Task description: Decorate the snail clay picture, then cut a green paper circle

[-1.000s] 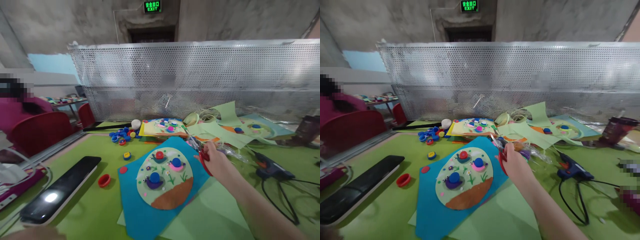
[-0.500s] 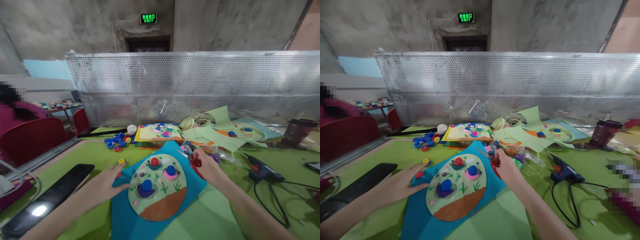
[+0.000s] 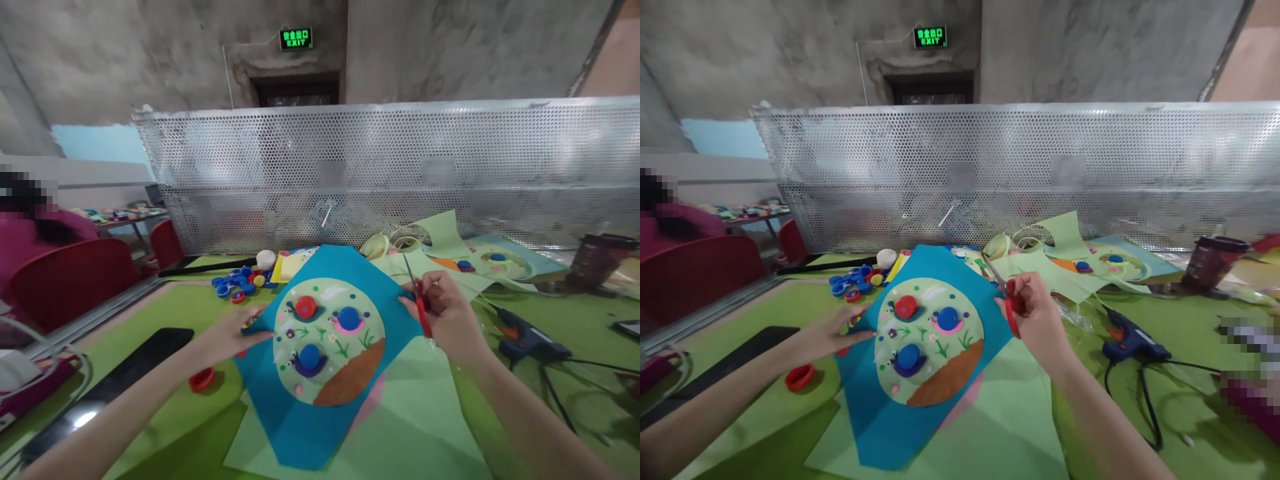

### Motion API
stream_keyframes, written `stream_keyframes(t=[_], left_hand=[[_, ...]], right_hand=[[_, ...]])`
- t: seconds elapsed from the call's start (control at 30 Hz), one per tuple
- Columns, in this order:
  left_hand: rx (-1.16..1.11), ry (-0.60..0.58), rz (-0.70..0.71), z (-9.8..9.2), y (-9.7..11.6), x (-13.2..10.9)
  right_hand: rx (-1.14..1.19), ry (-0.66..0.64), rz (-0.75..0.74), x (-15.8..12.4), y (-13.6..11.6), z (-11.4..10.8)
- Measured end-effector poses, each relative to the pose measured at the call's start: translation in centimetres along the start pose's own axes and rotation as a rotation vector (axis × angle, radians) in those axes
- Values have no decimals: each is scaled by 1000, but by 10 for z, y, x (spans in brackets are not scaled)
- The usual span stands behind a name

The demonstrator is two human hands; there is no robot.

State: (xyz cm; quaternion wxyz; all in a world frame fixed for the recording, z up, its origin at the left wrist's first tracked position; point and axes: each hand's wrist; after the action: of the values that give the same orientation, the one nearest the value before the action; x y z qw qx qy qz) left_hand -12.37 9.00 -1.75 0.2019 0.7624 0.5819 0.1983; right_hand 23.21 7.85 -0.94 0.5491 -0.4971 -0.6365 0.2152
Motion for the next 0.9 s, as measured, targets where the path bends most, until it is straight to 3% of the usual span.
stream_keyframes(t=[0.17, 0.47, 0.7, 0.9], left_hand=[[-96, -115, 63, -13, 6, 18], [-13, -28, 156, -64, 56, 54], [177, -86, 243, -61, 70, 107], [286, -230, 271, -62, 74, 124]], right_hand=[[73, 15, 120, 8, 8, 0], [62, 114, 348, 8, -2, -12], [22, 101, 405, 14, 23, -9], [99, 40, 444, 12, 18, -5]])
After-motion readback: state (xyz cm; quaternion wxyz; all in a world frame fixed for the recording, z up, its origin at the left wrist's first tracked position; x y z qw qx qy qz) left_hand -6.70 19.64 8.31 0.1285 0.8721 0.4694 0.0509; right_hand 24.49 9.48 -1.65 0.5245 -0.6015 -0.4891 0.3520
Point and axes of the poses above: each hand's wrist, its own x-axis towards the middle knuckle, its own z-axis out of the palm, y = z × x, and after that the axes turned 14 degrees about -x, right-handed
